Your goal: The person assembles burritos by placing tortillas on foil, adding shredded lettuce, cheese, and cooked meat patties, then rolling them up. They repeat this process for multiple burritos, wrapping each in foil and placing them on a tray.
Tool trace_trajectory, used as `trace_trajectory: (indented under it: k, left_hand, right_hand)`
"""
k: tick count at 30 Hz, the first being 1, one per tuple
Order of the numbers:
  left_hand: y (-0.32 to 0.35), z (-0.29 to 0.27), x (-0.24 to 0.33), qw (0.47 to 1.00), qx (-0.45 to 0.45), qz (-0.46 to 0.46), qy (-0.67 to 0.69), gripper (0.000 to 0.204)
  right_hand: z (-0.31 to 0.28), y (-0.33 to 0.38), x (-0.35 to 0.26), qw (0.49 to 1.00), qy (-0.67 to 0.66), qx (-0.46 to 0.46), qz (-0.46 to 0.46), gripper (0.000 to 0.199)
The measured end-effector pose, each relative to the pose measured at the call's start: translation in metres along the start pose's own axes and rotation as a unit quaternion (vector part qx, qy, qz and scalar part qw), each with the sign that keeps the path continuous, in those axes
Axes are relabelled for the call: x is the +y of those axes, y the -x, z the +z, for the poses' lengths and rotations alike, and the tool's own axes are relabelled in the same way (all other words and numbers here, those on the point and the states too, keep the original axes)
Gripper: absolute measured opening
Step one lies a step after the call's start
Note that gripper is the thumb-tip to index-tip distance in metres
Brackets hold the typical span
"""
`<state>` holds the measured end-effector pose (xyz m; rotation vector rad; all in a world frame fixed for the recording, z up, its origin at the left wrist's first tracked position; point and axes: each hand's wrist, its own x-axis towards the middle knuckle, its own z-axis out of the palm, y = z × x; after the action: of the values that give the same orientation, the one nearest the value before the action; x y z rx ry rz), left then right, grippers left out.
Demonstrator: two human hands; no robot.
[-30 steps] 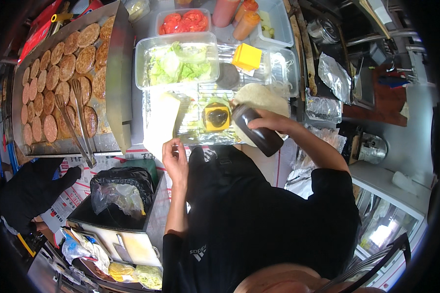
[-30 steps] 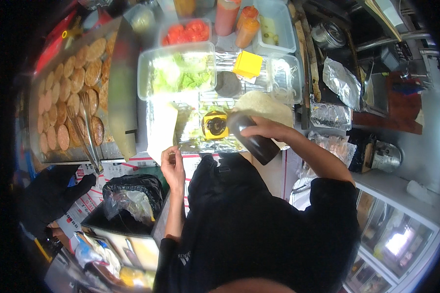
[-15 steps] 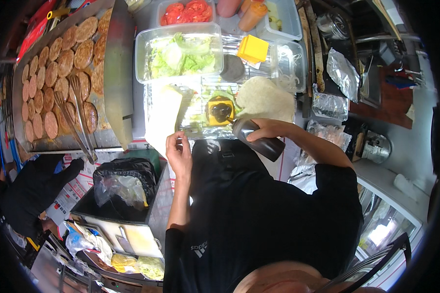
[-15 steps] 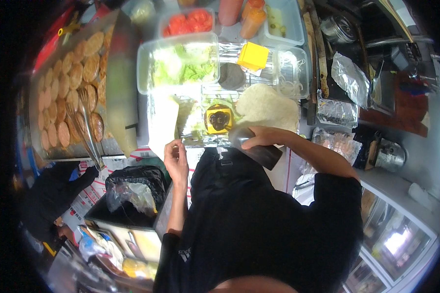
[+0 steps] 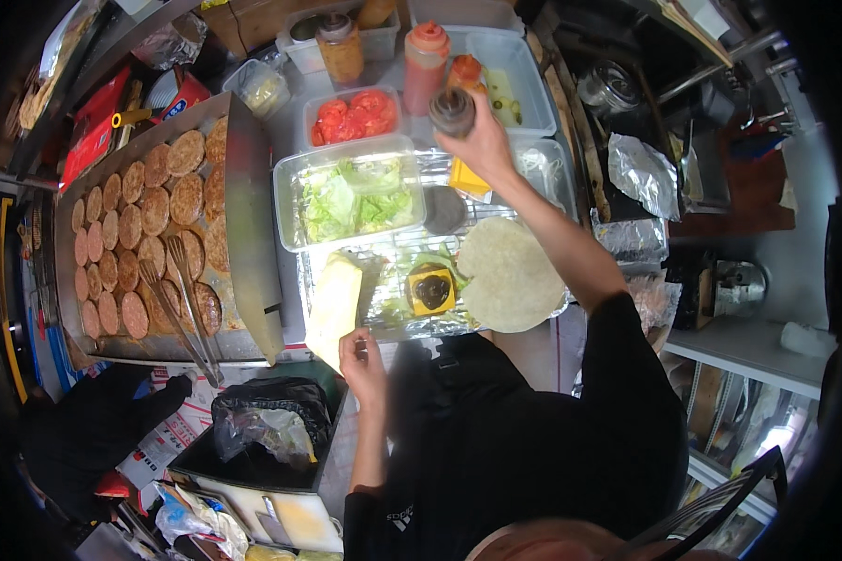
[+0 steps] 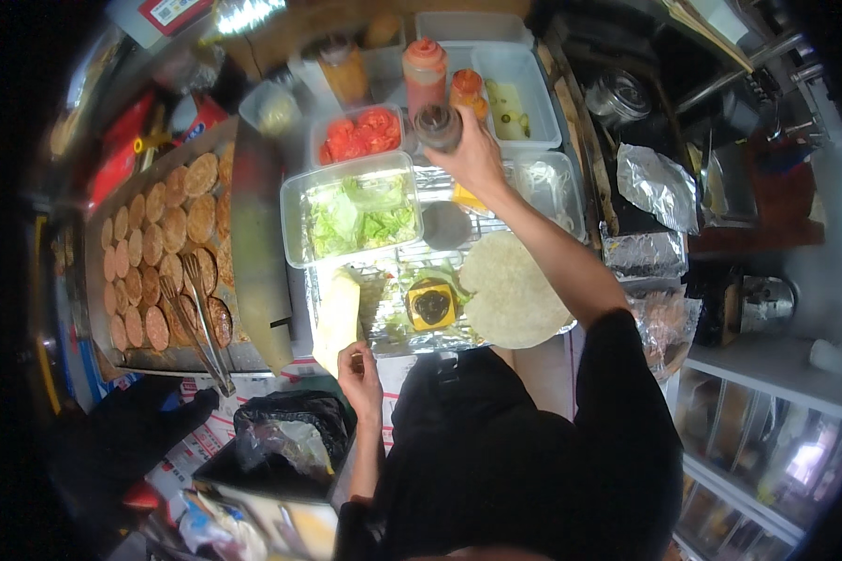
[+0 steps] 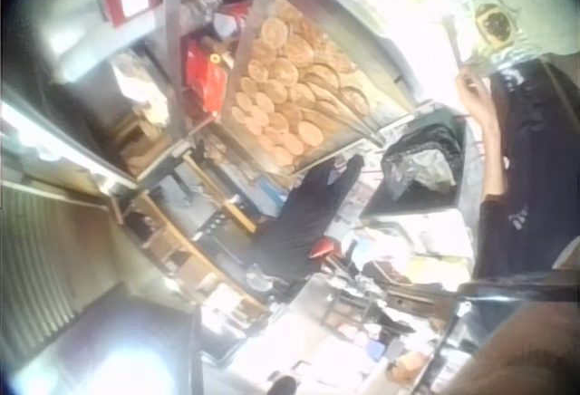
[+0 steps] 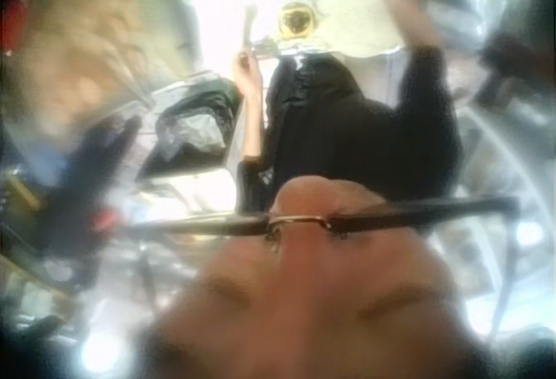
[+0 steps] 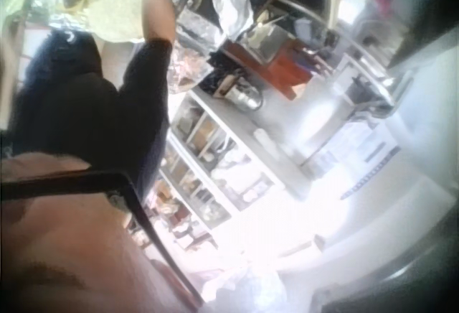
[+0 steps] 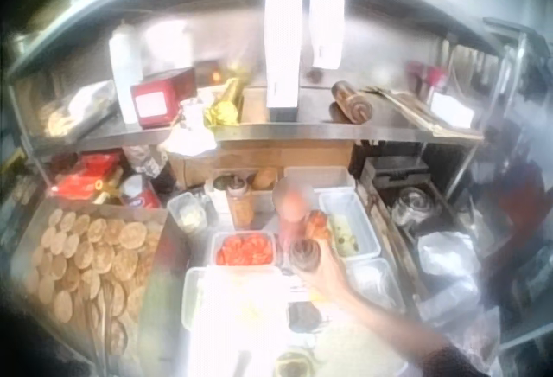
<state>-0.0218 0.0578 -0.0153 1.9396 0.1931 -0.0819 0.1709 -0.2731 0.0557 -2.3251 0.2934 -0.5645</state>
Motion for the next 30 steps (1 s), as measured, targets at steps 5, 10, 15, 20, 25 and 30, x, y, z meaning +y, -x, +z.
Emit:
trace_trajectory:
  k: [5, 10, 15, 20, 25, 30]
  left_hand:
    - [0.006, -0.007, 0.004, 0.999, -0.002, -0.040, -0.010, 0.009]
    - [0.008, -0.008, 0.002, 0.999, 0.004, -0.047, -0.009, 0.008]
    - [0.006, -0.004, -0.006, 0.999, -0.002, -0.047, 0.023, 0.009]
    - [-0.006, 0.009, -0.003, 0.998, -0.041, -0.028, 0.028, 0.005]
    - [-0.018, 0.022, 0.007, 0.996, -0.088, -0.001, 0.032, 0.004]
    - [-0.017, 0.028, 0.016, 0.994, -0.099, -0.001, 0.046, 0.003]
  right_hand:
    - [0.084, -0.039, 0.064, 0.993, 0.026, 0.053, 0.102, 0.074]
    - [0.102, -0.026, 0.087, 0.993, 0.059, 0.060, 0.087, 0.076]
    - [0.010, 0.030, 0.065, 0.999, -0.005, -0.033, 0.010, 0.034]
    - [-0.075, 0.076, 0.162, 0.972, 0.172, -0.091, 0.133, 0.030]
    - [-0.053, 0.081, 0.204, 0.946, 0.210, -0.100, 0.224, 0.054]
    - [-0.026, 0.064, 0.212, 0.940, 0.200, -0.083, 0.263, 0.044]
